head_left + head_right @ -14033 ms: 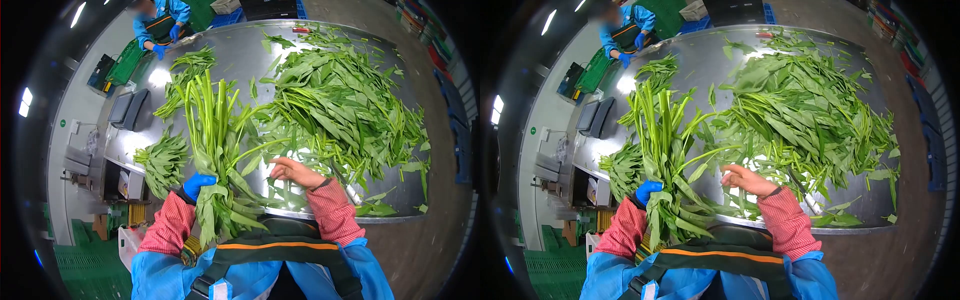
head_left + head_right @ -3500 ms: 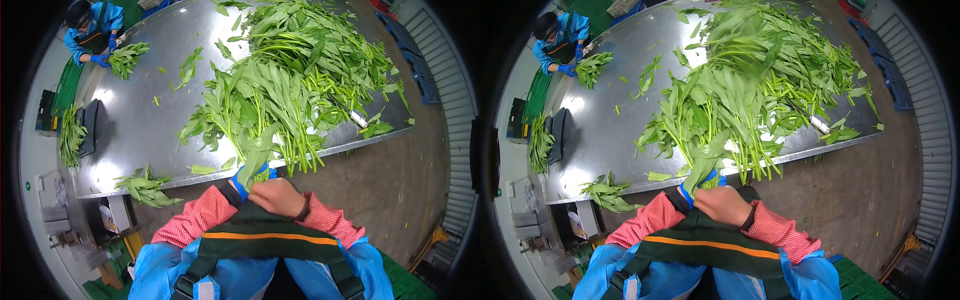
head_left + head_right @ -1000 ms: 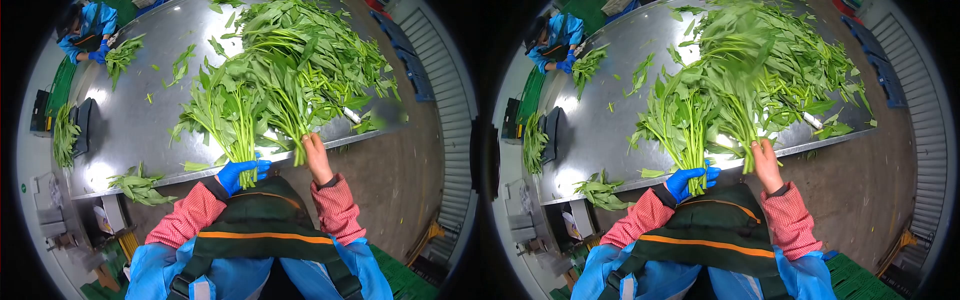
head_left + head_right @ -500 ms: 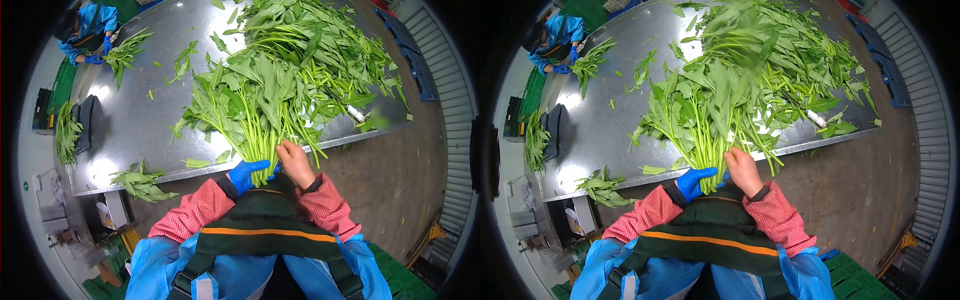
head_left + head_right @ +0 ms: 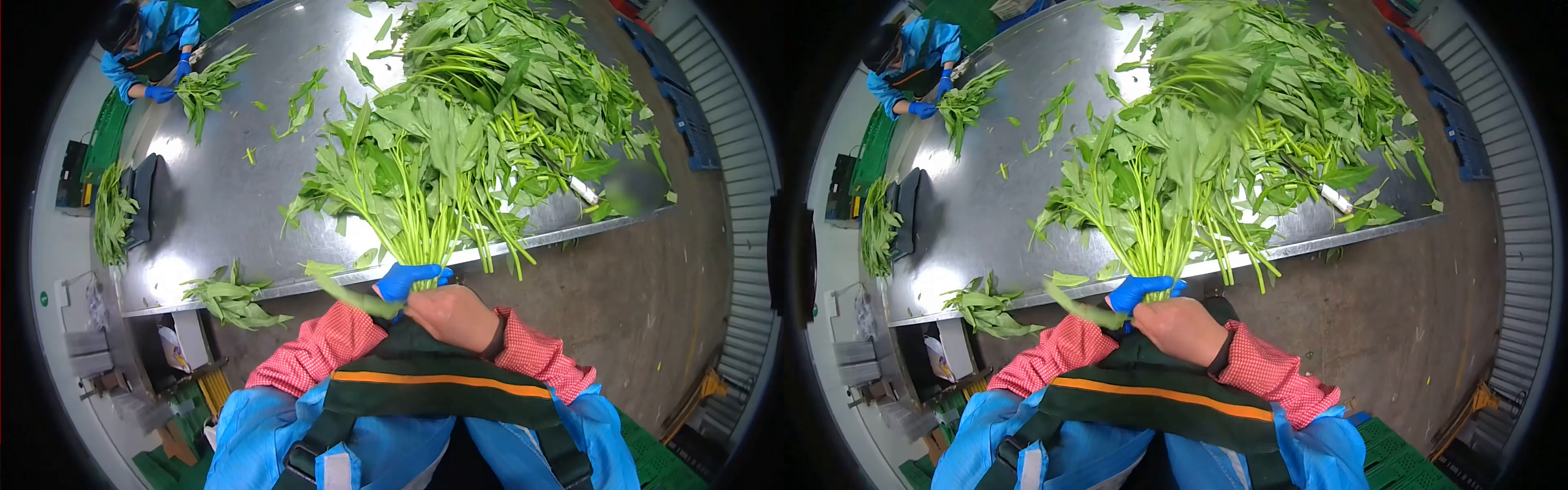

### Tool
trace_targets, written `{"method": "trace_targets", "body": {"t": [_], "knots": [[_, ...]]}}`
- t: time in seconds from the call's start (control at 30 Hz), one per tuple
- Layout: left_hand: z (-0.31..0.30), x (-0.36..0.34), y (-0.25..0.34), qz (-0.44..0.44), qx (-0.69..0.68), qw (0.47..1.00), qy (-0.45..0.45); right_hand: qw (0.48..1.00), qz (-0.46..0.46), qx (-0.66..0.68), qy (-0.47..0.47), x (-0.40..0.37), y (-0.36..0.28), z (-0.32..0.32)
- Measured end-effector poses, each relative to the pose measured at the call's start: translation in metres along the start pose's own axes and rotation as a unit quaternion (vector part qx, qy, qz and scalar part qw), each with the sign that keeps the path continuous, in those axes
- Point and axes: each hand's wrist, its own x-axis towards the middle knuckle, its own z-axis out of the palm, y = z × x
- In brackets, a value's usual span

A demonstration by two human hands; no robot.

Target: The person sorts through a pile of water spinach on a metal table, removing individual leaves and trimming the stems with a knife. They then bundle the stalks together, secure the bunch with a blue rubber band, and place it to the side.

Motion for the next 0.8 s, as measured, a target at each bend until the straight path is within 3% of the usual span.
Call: {"method": "trace_targets", "body": {"t": [0.03, 0.1, 0.13, 0.17, 0.23, 0.3, 0.37, 0.43, 0.47, 0.5, 0.57, 0.67, 0.77, 0.8], "knots": [[0.007, -0.005, 0.004, -0.001, -0.046, 0.999, 0.0, 0.99, 0.059, 0.114, 0.054, -0.002, 0.004, -0.001], [0.021, -0.014, 0.014, 0.0, -0.138, 0.99, -0.002, 0.914, 0.169, 0.333, 0.156, -0.007, 0.024, -0.012], [0.018, -0.015, 0.019, -0.003, -0.055, 0.998, -0.04, 0.767, 0.306, 0.508, 0.246, -0.009, 0.031, -0.033], [0.014, -0.013, 0.015, -0.012, -0.028, 0.999, -0.028, 0.677, 0.225, 0.64, 0.287, -0.008, 0.041, -0.058], [0.008, -0.006, 0.008, -0.024, 0.026, 0.999, -0.003, 0.794, 0.272, 0.501, 0.212, -0.009, 0.033, -0.05], [0.012, -0.006, 0.006, 0.001, 0.008, 1.0, 0.014, 0.786, 0.249, 0.563, 0.06, 0.002, 0.008, -0.043], [0.01, -0.007, 0.007, 0.009, 0.049, 0.999, 0.013, 0.747, 0.248, 0.557, 0.264, 0.007, 0.041, -0.047], [0.008, -0.009, 0.003, -0.004, 0.047, 0.999, 0.026, 0.741, 0.3, 0.51, 0.318, 0.027, 0.07, -0.051], [0.008, -0.01, 0.003, -0.001, 0.057, 0.998, 0.02, 0.783, 0.373, 0.417, 0.272, 0.035, 0.075, -0.039], [0.008, -0.009, 0.002, 0.001, 0.068, 0.998, 0.013, 0.828, 0.365, 0.375, 0.201, 0.035, 0.089, -0.024], [0.01, -0.008, 0.0, 0.011, 0.094, 0.995, 0.018, 0.916, 0.305, 0.177, 0.19, 0.045, 0.096, 0.009], [0.009, -0.011, -0.002, 0.017, 0.105, 0.994, 0.025, 0.95, 0.288, -0.01, 0.119, 0.06, 0.088, 0.009], [0.008, -0.013, 0.003, 0.014, 0.085, 0.996, 0.02, 0.948, 0.296, 0.028, 0.115, 0.057, 0.072, -0.004], [0.009, -0.015, 0.005, 0.011, 0.081, 0.997, 0.013, 0.957, 0.266, -0.021, 0.116, 0.053, 0.067, -0.005]]}}
